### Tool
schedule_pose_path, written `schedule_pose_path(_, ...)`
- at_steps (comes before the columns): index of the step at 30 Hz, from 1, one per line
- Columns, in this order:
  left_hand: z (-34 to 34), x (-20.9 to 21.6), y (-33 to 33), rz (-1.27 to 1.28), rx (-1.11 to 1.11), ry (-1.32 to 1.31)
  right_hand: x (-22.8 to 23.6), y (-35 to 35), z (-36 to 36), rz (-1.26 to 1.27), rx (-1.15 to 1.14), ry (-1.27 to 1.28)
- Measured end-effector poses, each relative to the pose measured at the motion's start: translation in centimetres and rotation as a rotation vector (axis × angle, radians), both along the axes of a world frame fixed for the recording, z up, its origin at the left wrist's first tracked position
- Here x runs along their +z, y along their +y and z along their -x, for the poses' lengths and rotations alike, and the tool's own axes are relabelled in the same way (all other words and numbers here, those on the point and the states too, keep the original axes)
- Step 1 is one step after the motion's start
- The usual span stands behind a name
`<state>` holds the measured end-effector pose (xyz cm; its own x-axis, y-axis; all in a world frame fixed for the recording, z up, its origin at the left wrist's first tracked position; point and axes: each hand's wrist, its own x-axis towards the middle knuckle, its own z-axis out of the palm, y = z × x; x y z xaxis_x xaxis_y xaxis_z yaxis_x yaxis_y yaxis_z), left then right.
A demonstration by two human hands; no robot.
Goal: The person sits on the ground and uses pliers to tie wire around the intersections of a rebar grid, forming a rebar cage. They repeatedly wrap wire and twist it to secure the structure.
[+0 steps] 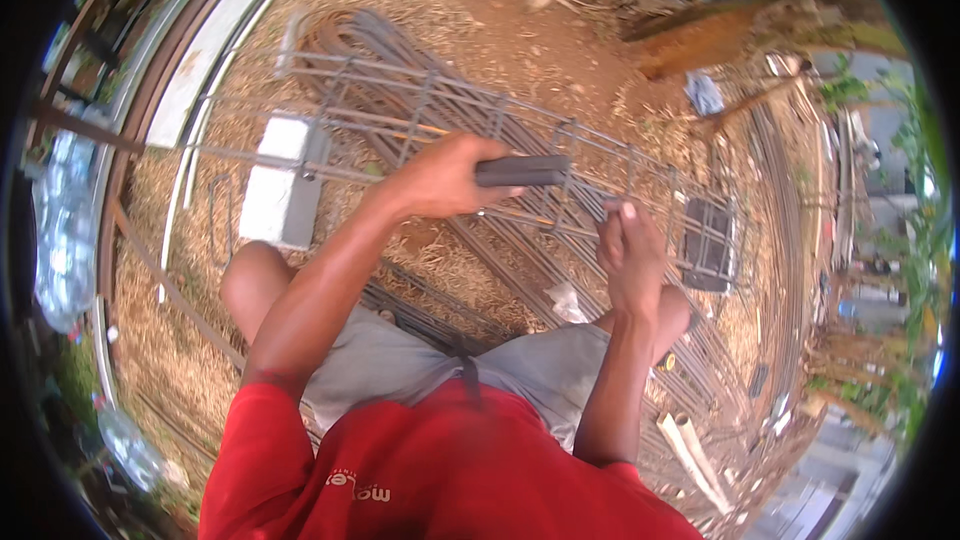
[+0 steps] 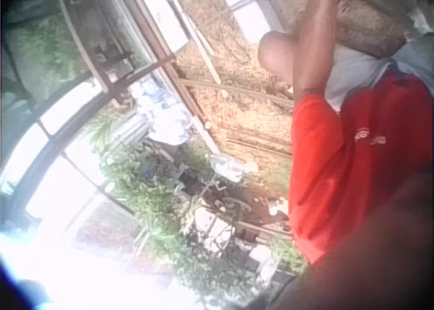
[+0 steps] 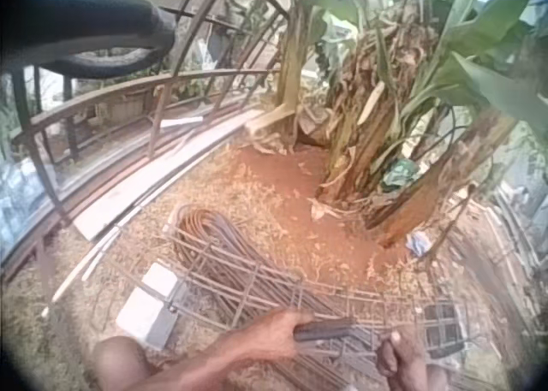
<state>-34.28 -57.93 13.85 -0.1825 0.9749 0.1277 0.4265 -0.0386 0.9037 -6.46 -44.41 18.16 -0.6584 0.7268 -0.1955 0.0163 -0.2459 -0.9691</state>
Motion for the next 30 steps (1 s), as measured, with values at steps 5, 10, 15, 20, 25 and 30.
schedule_pose_path(5, -2.2, 1.6, -0.2, 0.08, -0.061, -0.017, -3.0, -4.1, 0.4, -0.323, 0.683, -0.718)
schedule_pose_path(10, -1.8, 1.5, 0.0, 0.21, 0.057, -0.009, -0.3, -3.0, -3.2, 0.067, 0.57, -0.063)
schedule_pose_path(15, -2.6, 1.7, -0.4, 0.344, -0.01, -0.186, -0.2, 0.6, -2.8, -0.049, -0.073, -0.049)
schedule_pose_path(20, -4.2, 1.6, -0.2, 0.337, -0.092, -0.329, -3.1, 1.2, -3.5, -0.291, -0.231, -0.243)
schedule_pose_path(25, -4.8, 1.5, 0.1, 0.37, -0.106, -0.341, -1.9, 1.6, -3.5, -0.492, -0.317, -0.485)
schedule_pose_path(30, -4.8, 1.5, 0.2, 0.33, -0.004, -0.391, 0.1, 1.2, -3.3, -0.587, -0.334, -0.443)
